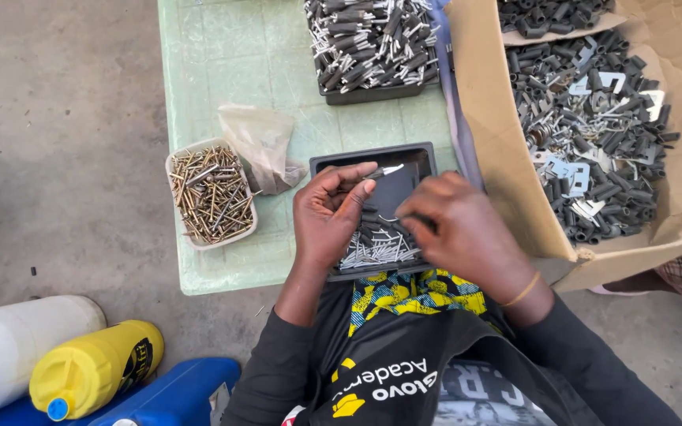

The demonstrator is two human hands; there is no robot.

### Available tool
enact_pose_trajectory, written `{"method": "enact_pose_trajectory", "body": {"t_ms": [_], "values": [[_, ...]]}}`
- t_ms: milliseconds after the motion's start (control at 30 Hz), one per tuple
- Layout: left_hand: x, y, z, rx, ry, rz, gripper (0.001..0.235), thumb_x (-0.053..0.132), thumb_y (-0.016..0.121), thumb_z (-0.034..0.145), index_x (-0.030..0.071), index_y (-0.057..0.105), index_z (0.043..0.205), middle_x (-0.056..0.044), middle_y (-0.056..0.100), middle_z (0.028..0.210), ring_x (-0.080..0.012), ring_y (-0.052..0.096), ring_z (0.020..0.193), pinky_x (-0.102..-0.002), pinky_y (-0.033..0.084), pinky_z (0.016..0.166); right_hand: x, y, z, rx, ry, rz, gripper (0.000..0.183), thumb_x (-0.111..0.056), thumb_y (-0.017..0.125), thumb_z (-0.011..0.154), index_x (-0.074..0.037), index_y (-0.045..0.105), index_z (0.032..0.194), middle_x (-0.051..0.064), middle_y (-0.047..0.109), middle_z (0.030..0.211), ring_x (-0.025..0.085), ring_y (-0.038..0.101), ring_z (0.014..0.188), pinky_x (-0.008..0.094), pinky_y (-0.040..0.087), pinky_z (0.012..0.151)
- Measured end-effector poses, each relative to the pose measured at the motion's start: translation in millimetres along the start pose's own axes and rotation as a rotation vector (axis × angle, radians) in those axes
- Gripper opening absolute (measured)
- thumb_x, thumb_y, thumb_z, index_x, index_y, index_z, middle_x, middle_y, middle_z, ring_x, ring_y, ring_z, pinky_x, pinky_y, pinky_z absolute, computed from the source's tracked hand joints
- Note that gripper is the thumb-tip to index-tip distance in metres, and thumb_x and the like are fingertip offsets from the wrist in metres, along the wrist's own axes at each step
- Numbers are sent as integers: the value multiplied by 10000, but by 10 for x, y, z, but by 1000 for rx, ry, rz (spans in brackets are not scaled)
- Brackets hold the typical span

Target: Assembling small metal clips by inserting pins and sorting them into a tray

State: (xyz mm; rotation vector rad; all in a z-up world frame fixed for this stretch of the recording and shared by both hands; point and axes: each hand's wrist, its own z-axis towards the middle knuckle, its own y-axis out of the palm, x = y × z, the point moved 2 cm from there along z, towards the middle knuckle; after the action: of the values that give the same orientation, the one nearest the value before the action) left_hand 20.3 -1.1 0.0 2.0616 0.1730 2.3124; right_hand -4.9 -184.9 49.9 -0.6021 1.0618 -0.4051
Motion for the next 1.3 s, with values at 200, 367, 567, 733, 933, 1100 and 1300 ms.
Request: {"method": "enact_pose_trajectory", "body": {"t_ms": [200, 367, 567, 733, 933, 1100, 1300], "values": [[14, 6, 22, 11, -6, 4, 222, -4, 788, 880, -13, 782, 1102, -113, 704, 840, -118, 718, 789, -237, 648, 716, 103, 429, -87, -342, -47, -392, 123, -257, 844, 710, -180, 767, 767, 7, 631, 783, 262, 568, 867, 417, 452, 764], [81, 3, -7, 2, -2, -5, 215, 7, 783, 888, -20, 776, 1101, -119, 709, 845, -113, 706, 803, -248, 650, 725, 66, 490, -95, -397, -8, -380, 93, -202, 738, 895, -119, 772, 869, 32, 668, 807, 269, 592, 923, 420, 449, 837], [20, -1, 16, -15, 25, 0, 206, 16, 785, 892, -5, 781, 1097, -120, 718, 860, -129, 718, 807, -261, 655, 729, 168, 462, -102, -410, -1, -353, 61, -189, 711, 863, -150, 715, 816, 24, 621, 796, 256, 564, 867, 419, 431, 779], [13, -6, -30, -16, 24, -5, 211, 28, 784, 898, -8, 775, 1106, -121, 718, 863, -127, 714, 812, -263, 656, 725, 226, 566, -182, -462, 0, -453, 109, -259, 773, 812, -161, 734, 842, 18, 669, 862, 251, 586, 908, 434, 438, 820], [70, 1, -40, -37, 14, 26, 196, 24, 775, 904, 9, 781, 1100, -123, 718, 869, -134, 718, 808, -267, 651, 730, 199, 545, -171, -429, -10, -448, 100, -208, 700, 877, -119, 729, 842, 36, 644, 739, 255, 607, 800, 421, 437, 807], [102, -8, -15, -44, 6, 7, 197, 5, 755, 908, 11, 785, 1103, -120, 719, 884, -123, 710, 826, -266, 647, 739, 116, 395, -128, -362, 30, -303, 93, -197, 722, 858, -110, 708, 887, 54, 655, 739, 279, 641, 799, 439, 446, 789], [34, -11, 14, -98, 10, 21, 194, -1, 748, 910, 16, 791, 1099, -111, 701, 877, -117, 693, 835, -267, 639, 749, -149, -45, -13, 12, 155, 33, 84, -135, 724, 904, -171, 744, 978, 60, 684, 680, 303, 707, 719, 401, 549, 700]]}}
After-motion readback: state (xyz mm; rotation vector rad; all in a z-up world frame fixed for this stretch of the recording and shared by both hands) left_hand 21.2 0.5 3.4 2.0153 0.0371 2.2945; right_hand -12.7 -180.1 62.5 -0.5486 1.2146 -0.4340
